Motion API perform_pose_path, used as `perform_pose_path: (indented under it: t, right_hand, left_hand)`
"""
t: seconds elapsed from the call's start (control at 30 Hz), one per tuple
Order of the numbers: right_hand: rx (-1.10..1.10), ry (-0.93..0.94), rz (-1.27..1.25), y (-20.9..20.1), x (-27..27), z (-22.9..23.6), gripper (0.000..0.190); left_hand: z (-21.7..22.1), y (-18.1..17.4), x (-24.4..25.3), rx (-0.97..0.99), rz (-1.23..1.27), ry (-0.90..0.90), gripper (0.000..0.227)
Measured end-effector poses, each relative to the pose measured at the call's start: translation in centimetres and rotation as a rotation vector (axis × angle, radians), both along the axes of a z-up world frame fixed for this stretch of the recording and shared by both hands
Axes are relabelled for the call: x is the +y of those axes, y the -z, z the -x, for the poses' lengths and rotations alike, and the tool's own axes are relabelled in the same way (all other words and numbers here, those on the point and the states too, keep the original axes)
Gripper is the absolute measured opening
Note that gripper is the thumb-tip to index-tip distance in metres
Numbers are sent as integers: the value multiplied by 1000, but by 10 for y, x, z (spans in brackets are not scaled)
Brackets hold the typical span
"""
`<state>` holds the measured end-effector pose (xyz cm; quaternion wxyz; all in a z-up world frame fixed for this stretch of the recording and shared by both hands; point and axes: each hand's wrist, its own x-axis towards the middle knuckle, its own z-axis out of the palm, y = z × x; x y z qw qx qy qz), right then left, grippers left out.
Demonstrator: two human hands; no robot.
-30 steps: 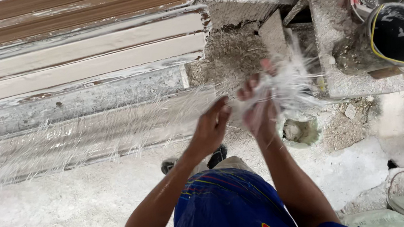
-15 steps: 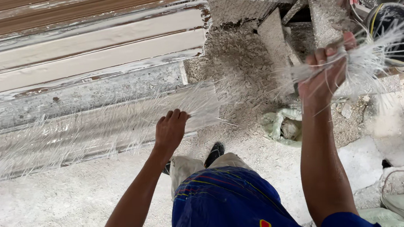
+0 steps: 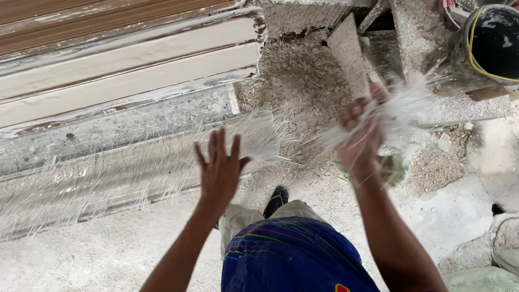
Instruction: The person retrieves a white fibrous mat from a bucket of water, lays it over a rectangular mold, and smooths it into place. They then use a small trowel to press the mat into the mold and finish by smoothing the surface with their hands.
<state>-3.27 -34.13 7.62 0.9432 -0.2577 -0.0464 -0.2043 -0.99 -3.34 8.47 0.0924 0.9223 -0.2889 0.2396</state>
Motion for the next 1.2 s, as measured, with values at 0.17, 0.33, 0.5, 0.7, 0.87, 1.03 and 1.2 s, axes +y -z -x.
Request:
perform_pose_path:
  t: [0.17,0.33,0.5,0.7,0.87,1.03,1.2]
  right_hand:
    - [314,-11,24,-16,85,9,37]
    - [309,136,259,-19,13,-16,22]
    - [81,189,39,-14,-71,-28,19]
    - [118,385,183,-22,-105,-5,19]
    - [196,428,158,-21,-99,5,16]
    - [196,407,188,-29,-89,2,15]
    - [188,380,162,-38,-81,-7,20]
  left_hand:
    - [34,-30,-52,1294,576,-59,38]
    - [20,0,-22,731,706,155,17]
    - [0,48,16,376,157,111,14]
    - [-5,69,36,302,-89,10,18]
    - [0,59,40,209,-27,69,19]
    - [-4,44,34,296,52,46,21]
    - [-15,40,29,324,167,0,18]
